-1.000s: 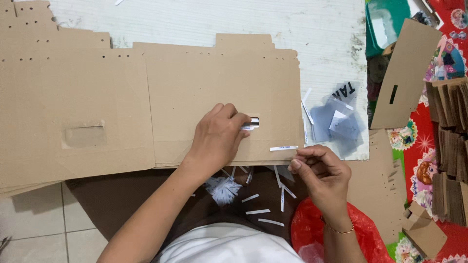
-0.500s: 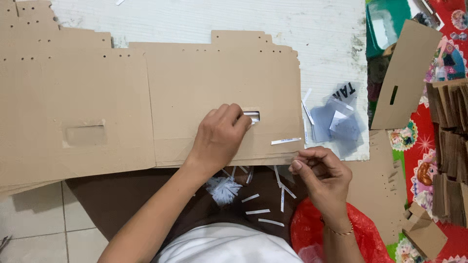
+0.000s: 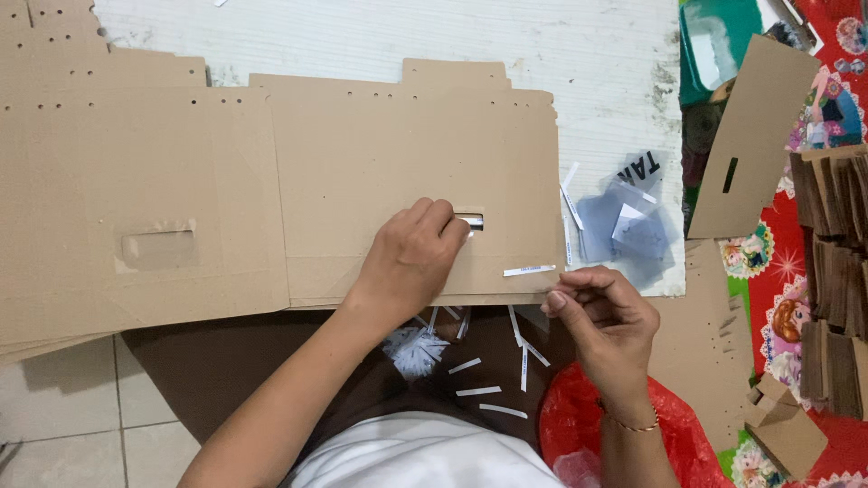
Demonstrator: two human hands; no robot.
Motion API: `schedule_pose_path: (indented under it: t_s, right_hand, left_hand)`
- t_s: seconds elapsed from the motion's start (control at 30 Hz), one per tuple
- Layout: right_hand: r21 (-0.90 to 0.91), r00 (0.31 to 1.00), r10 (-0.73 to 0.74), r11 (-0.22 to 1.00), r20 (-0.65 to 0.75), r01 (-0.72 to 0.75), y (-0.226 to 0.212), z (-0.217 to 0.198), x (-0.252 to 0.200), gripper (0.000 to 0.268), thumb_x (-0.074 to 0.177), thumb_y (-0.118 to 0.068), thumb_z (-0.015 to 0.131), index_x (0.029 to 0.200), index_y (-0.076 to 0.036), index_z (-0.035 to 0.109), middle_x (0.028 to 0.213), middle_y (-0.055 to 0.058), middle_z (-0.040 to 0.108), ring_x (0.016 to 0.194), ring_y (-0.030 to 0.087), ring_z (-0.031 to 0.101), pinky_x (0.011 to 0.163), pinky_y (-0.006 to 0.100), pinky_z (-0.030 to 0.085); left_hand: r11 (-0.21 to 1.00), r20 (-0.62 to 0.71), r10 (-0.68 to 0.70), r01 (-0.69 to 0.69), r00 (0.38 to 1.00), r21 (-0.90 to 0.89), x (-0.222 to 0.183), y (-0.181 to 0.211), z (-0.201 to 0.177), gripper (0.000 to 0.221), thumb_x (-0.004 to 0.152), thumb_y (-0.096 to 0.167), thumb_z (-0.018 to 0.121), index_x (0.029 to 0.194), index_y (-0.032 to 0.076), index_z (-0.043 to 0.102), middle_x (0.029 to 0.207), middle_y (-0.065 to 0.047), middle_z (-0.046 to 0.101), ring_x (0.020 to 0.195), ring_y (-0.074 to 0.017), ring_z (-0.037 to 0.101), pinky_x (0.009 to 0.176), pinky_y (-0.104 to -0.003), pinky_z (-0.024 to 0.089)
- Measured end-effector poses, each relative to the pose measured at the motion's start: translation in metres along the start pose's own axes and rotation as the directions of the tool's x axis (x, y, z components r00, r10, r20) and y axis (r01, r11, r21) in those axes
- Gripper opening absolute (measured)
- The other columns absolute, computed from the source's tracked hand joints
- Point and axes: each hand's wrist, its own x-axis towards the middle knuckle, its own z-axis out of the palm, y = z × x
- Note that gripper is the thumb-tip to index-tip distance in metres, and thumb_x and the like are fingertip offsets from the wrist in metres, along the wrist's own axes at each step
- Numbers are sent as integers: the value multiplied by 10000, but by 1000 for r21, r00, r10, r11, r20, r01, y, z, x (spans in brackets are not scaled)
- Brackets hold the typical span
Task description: The person takes a cardboard sheet, applies an adhesive strip to the center, and stacks it onto a pile.
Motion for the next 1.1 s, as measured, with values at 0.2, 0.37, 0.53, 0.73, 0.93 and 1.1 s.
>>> schedule_pose_path:
  t_s: [0.2,0.37,0.53,0.73,0.93,1.1]
  right_hand:
    - [-3,1000,2,1000,19,-2,4,1,-1,199,888,48,741,1064,9,656,827,100,705,726,142,709,722,219,606]
    - [15,1000,25,1000,6,-26,3,0,-3,199,881,57,743,1057,11,662,826,104,710,729,149,715,731,240,632]
    - [28,999,45,999,-8,-45,14,-4,-4,228,874,67,749,1074,8,659,831,110,725,727,141,718,716,218,613]
    - [19,1000,13,1000,-12,-13,5,-4,-4,204,877,85,736,1052,19,654,831,122,714,732,163,725,728,237,641]
    - [66,994,23,998,-109,-16,14,-16,2,220,916,53,715,1116,6,637,870,103,686,710,150,679,701,225,586]
    - [6,996,-49,999,-71,49,-8,-7,19,186,945,40,723,1104,-5,640,934,111,685,752,146,670,708,236,621]
  left_hand:
    - [993,130,-29,14,991,115,3,7,0,202,783,61,771,734,142,592,804,-45,549,760,-231,508,532,-332,430]
    - [989,295,-89,50,951,138,13,10,7,319,661,-134,693,726,175,646,754,-1,556,762,-211,514,421,-307,438]
    - [976,308,-22,-46,951,211,16,15,16,243,762,-43,687,748,200,675,800,2,588,825,-198,548,505,-291,467]
    - [989,-10,-61,59,998,-134,16,2,0,164,920,-39,698,790,30,625,745,-88,572,649,-214,531,437,-318,441]
    - [508,39,206,-73,978,-858,-5,43,-91,276,1041,38,470,944,38,729,940,-89,758,817,-275,720,689,-403,535]
    - [809,347,417,-169,841,-562,-71,81,-68,150,986,236,583,865,147,588,757,-6,585,608,-220,599,434,-377,422]
